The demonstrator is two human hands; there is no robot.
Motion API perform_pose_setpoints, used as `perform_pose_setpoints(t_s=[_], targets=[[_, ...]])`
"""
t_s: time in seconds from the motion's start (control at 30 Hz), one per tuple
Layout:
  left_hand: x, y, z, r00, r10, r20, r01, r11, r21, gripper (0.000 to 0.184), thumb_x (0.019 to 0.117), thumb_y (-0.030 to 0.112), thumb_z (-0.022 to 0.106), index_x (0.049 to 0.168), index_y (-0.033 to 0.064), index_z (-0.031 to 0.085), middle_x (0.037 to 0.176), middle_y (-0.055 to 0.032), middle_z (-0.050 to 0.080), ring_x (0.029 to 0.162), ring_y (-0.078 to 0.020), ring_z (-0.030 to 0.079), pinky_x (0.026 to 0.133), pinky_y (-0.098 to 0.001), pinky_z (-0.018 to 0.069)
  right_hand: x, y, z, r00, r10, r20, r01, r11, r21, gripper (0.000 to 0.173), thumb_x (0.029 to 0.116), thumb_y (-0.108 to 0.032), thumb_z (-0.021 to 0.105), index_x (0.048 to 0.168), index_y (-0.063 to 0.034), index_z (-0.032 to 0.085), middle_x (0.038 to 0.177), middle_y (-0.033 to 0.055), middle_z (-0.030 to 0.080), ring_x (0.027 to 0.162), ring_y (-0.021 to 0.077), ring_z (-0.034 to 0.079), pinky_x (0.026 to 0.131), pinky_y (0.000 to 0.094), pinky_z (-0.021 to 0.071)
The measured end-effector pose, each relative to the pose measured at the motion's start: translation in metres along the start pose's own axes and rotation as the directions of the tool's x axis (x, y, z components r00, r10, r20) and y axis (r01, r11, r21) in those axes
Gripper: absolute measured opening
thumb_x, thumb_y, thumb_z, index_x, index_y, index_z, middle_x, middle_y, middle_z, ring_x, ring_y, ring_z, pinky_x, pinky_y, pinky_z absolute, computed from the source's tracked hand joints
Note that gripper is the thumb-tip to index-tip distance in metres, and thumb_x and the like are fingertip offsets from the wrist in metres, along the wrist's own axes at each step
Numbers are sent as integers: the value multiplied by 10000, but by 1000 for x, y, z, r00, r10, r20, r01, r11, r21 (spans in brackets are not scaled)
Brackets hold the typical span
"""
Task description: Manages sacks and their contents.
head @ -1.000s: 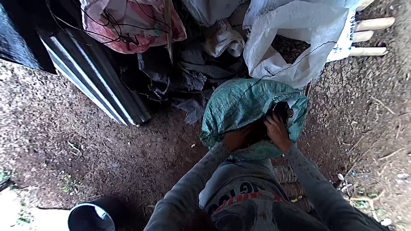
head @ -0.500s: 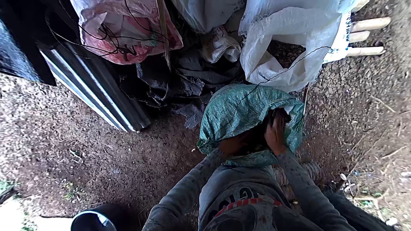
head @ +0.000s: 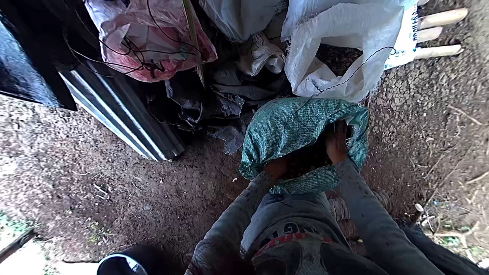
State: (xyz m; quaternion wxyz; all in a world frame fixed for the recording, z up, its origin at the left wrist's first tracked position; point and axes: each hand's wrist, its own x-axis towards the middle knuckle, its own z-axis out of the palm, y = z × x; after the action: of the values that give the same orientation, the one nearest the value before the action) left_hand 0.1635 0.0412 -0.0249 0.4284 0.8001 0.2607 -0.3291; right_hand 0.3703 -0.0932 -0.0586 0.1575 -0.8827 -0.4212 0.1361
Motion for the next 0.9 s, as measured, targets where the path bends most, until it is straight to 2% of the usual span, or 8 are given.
perform_pose_setpoints(t_s=[0.17, 0.27, 0.33, 0.5, 0.63, 0.73, 0.83, 0.9], targets=[[-25, -4, -6, 999, 28, -27, -22, 979, 205, 663, 1006, 42, 551, 1612, 221, 353, 1620, -117, 409, 1431, -358, 470, 1118, -564, 435, -19, 7, 3, 999, -32, 8, 32, 998, -53, 405, 994, 65, 494, 1392, 123, 532, 1572, 311, 384, 1485, 458, 351, 1212, 593, 296], [-11, 6, -12, 991, -77, -110, 72, 996, -52, 403, 1083, 155, 466, 1478, 146, 550, 1438, -160, 597, 1325, -354, 567, 1103, -571, 429, -4, 6, -1, 997, 61, 39, -62, 998, 15, 368, 1011, 44, 478, 1363, 111, 558, 1551, 327, 393, 1469, 492, 346, 1197, 620, 298], [-10, 9, -9, 989, -72, -127, 59, 993, -102, 401, 1085, 184, 475, 1478, 162, 554, 1423, -150, 610, 1323, -316, 573, 1114, -537, 434, -7, 4, -10, 997, 74, 34, -75, 997, 25, 364, 989, 79, 496, 1344, 92, 580, 1531, 311, 423, 1442, 490, 385, 1170, 627, 341], [-23, 17, 7, 981, 175, -83, -139, 935, 326, 712, 922, -72, 605, 1568, 177, 437, 1640, -124, 375, 1445, -388, 438, 1097, -578, 442, -40, 4, 0, 999, -29, 25, 30, 997, -73, 479, 970, 121, 481, 1449, 112, 489, 1569, 278, 418, 1445, 423, 440, 1155, 539, 409], [4, 56, 3, 892, 423, -157, -335, 854, 397, 541, 978, 4, 587, 1505, -21, 470, 1600, -164, 432, 1421, -338, 493, 1130, -491, 439, -26, 2, -6, 995, 5, 101, 3, 998, -70, 435, 944, 150, 515, 1374, 114, 560, 1543, 280, 448, 1382, 455, 498, 1094, 576, 457], [49, 73, 5, 864, 482, -149, -379, 815, 438, 695, 983, 9, 598, 1591, -54, 267, 1715, -155, 165, 1439, -297, 474, 1102, -405, 478, -31, -12, -29, 989, 56, 135, -55, 998, -13, 444, 924, 155, 546, 1365, 109, 572, 1543, 269, 456, 1371, 447, 515, 1091, 580, 462], [90, 66, 14, 807, 550, -215, -494, 828, 263, 777, 947, 26, 669, 1610, -6, 265, 1702, -178, 199, 1473, -317, 428, 1174, -416, 400, -61, -27, -65, 945, 76, 318, -84, 996, 12, 389, 1057, -190, 555, 1367, 36, 616, 1423, 245, 589, 1281, 429, 598, 1055, 590, 481], [109, 71, 16, 837, 512, -193, -500, 859, 113, 783, 946, -3, 653, 1621, 26, 258, 1693, -184, 228, 1509, -329, 364, 1218, -447, 333, -75, -32, -87, 868, 3, 497, -30, 998, 47, 590, 1031, -490, 553, 1391, -27, 623, 1367, 217, 637, 1238, 414, 629, 1033, 599, 487]])
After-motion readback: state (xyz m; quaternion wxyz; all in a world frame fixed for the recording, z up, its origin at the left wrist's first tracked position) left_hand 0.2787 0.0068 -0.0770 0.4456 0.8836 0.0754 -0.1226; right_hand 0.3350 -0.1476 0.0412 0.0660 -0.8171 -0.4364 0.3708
